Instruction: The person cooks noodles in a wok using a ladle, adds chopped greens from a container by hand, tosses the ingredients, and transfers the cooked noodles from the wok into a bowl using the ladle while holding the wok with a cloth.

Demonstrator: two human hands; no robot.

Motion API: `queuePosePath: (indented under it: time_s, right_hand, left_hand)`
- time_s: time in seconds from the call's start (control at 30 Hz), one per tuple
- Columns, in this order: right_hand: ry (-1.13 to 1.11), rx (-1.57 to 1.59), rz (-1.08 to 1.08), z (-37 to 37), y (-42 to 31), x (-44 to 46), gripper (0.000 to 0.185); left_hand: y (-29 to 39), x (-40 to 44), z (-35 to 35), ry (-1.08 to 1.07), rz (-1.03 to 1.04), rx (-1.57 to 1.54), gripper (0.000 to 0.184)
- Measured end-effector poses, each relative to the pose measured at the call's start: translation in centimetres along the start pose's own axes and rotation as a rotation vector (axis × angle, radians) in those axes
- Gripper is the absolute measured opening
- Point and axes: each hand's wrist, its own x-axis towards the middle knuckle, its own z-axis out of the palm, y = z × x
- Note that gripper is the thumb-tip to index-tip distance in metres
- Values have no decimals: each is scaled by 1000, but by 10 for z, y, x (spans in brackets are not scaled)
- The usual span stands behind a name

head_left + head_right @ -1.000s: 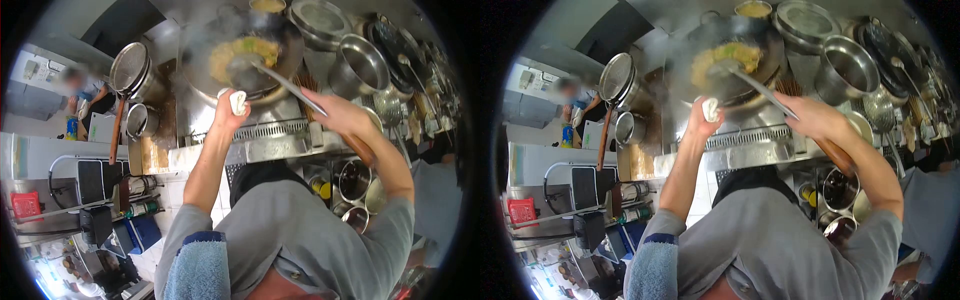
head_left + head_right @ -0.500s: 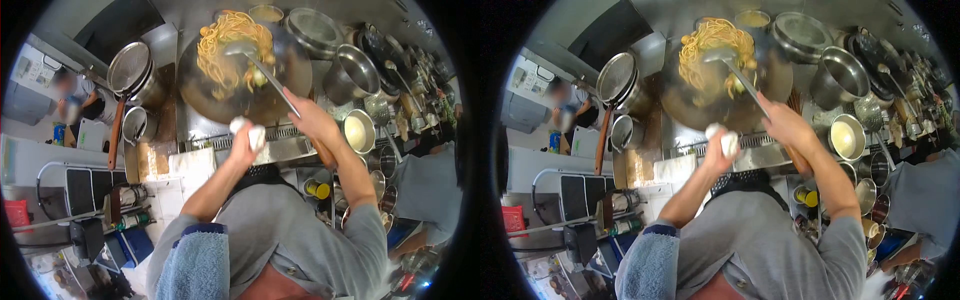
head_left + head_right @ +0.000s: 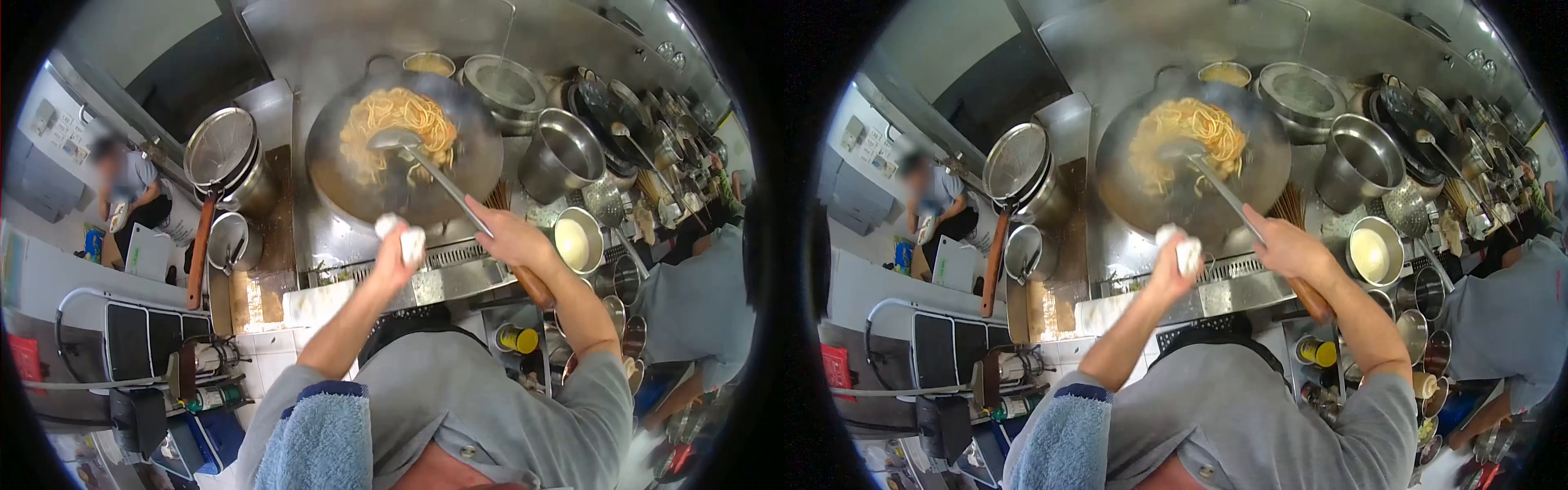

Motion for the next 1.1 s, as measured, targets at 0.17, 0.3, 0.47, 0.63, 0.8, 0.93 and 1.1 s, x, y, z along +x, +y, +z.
queuePosePath:
  time_s: [0.17, 0.3, 0.47, 0.63, 0.8, 0.93, 1.1]
  right_hand:
    - [-154, -45, -55, -43, -4, -27, 69]
    - [-122, -13, 0, -24, -5, 13, 66]
    - [134, -4, -143, -8, 7, -6, 63]
    - [-196, 7, 49, -68, -19, -44, 66]
    - [-65, 1, 9, 4, 16, 20, 70]
    - [148, 3, -83, 13, 10, 12, 70]
    - [-62, 47, -57, -38, -9, -44, 66]
  left_hand:
    - [24, -22, 17, 40, -72, -123, 12]
    - [34, 18, 17, -89, -23, -27, 15]
    - [-30, -50, 17, -25, -11, -2, 8]
    - [60, -15, 44, -37, -61, -48, 20]
    - [33, 33, 14, -15, -35, -75, 19]
    - [-25, -30, 12, 21, 33, 0, 15]
    - [51, -10, 34, -14, -28, -30, 21]
